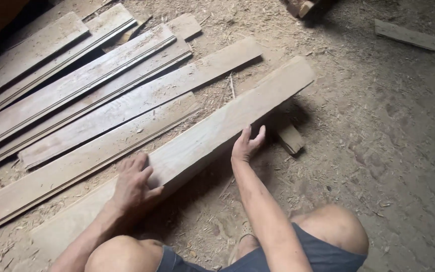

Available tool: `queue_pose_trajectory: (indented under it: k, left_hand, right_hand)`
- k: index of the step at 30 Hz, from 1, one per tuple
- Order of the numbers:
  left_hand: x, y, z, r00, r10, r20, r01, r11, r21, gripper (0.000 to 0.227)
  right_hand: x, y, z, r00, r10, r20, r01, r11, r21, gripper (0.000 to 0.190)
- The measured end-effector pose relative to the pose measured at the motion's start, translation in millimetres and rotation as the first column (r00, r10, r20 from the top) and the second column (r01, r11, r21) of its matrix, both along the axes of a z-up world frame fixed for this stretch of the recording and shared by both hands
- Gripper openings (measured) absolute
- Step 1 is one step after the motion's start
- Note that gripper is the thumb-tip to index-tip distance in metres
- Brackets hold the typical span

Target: Sorting and stacking various wooden planks and boards on the floor of a woodworking shop.

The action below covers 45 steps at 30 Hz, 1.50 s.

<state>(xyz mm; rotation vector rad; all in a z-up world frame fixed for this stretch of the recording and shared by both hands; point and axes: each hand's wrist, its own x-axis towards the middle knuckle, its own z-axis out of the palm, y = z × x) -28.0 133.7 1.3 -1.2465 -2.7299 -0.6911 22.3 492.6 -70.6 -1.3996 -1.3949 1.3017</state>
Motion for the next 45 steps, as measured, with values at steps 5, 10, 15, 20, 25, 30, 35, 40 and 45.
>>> queue_pose_trajectory:
  k: [5, 10, 15, 20, 25, 30, 35, 40, 45]
  left_hand:
    - [-17.5, -4.2, 16.3, 1.0, -0.004, 0.017, 0.002, 0.994, 0.112, 0.059]
    - [-108.2, -96.8, -125.7, 0.957, 0.247, 0.154, -0.202, 0.944, -0.26, 0.041]
    - [-124.5, -215.5, -144.2, 0.839, 0.527, -0.137, -0.415, 0.455, -0.788, 0.036]
    - [-124.8, -203.8, -35.4, 0.76, 0.648, 0.053, -0.246, 0.362, -0.899, 0.019]
    - [-121.1, -244.9, -80.3, 0.855, 0.508, 0.103, -0.101, 0.358, -0.928, 0.051]
    - [-118.9, -258.7, -95.6, 0.873, 0.462, 0.155, -0.046, 0.396, -0.917, 0.064]
    - [-113.2, -260.2, -91.1, 0.942, 0.332, 0.058, -0.073, 0.37, -0.926, 0.088]
    - [-118.1, -253.5, -26.5, 0.838, 0.391, 0.381, -0.005, 0.703, -0.711, 0.05]
    - [-88.5, -196.5, 99.0, 0.136, 0.408, 0.903, -0.296, 0.887, -0.356, 0.031]
  right_hand:
    - [-22.9, -48.1, 50.4, 0.835, 0.339, 0.434, -0.546, 0.416, 0.727, 0.054]
    - [-32.2, -95.5, 49.0, 0.487, 0.412, 0.77, -0.87, 0.151, 0.47, 0.055]
    - [-32.1, -99.8, 40.2, 0.348, 0.298, 0.889, -0.937, 0.106, 0.332, 0.051]
    - [-33.1, -101.3, 49.6, 0.337, 0.29, 0.896, -0.941, 0.079, 0.328, 0.061]
    - [-34.0, -98.2, 50.3, 0.348, 0.316, 0.883, -0.938, 0.1, 0.333, 0.062]
    - [-30.8, -100.9, 49.4, 0.351, 0.325, 0.878, -0.936, 0.084, 0.342, 0.061]
    - [-32.9, -101.1, 48.1, 0.38, 0.329, 0.865, -0.924, 0.093, 0.371, 0.06]
    - [-32.5, -101.0, 46.5, 0.418, 0.362, 0.833, -0.906, 0.096, 0.412, 0.059]
    - [-33.8, -105.8, 48.2, 0.458, 0.37, 0.808, -0.886, 0.109, 0.452, 0.058]
